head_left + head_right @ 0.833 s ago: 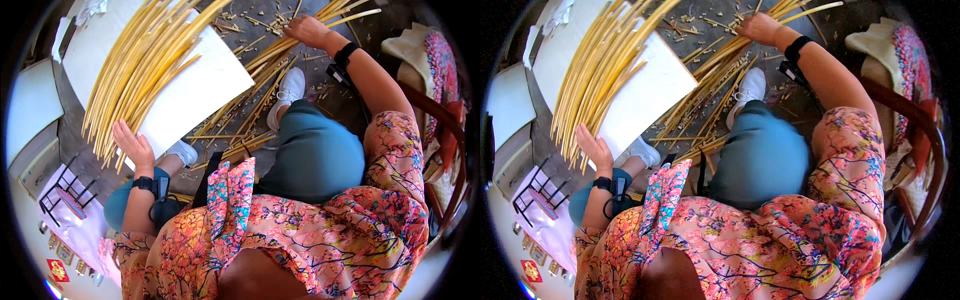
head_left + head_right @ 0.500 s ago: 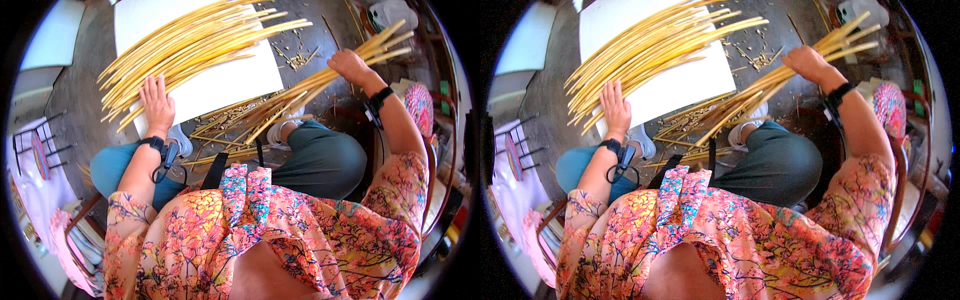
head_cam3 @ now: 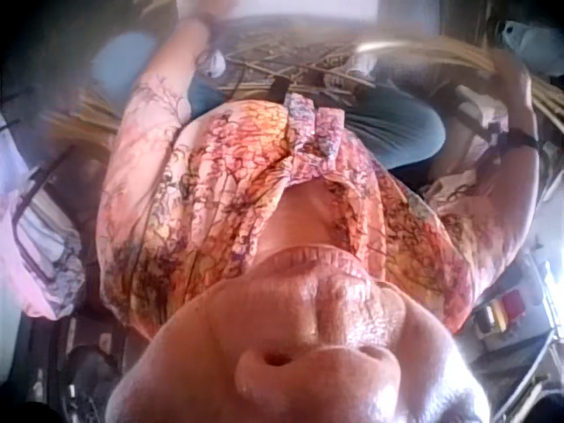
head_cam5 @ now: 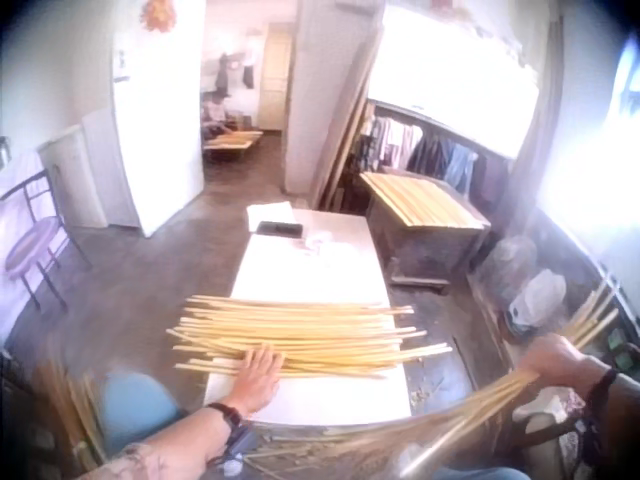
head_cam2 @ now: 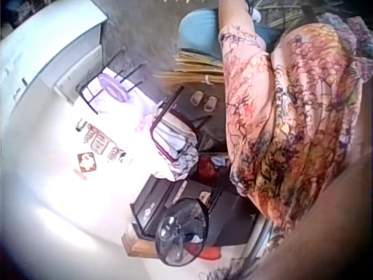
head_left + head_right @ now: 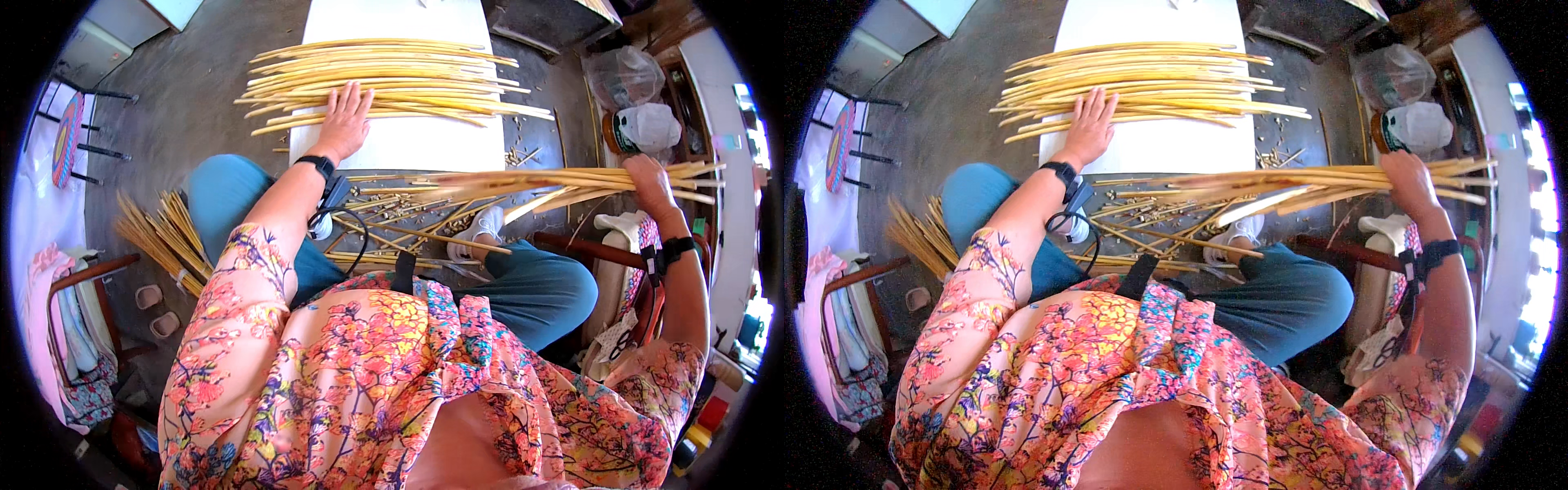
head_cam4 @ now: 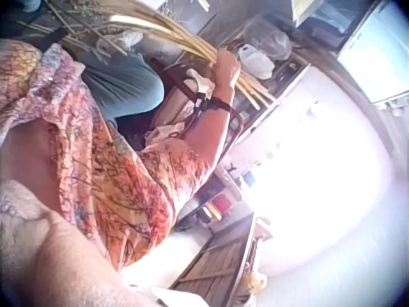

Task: Cutting and sorting bamboo strips to create handcrafted mats or screens.

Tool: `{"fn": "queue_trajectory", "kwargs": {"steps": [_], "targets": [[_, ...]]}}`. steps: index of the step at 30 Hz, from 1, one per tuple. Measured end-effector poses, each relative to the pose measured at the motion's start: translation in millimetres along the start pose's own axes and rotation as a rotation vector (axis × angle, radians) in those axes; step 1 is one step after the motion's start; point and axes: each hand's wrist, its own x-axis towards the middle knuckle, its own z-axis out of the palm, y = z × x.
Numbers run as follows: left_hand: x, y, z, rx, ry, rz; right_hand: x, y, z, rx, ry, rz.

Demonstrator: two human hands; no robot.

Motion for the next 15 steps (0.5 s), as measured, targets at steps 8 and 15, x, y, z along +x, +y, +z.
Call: {"fn": "queue_trajectory", "kwargs": {"steps": [8,15], "targets": [[56,-54,-50,-0.957,0.029,-0.305,60,-27,31,0.381,0.221,0.202],[27,-117,-166,-1.141,0.538,-0.500,181,-135,66,0.535,0.143,0.218]]}}
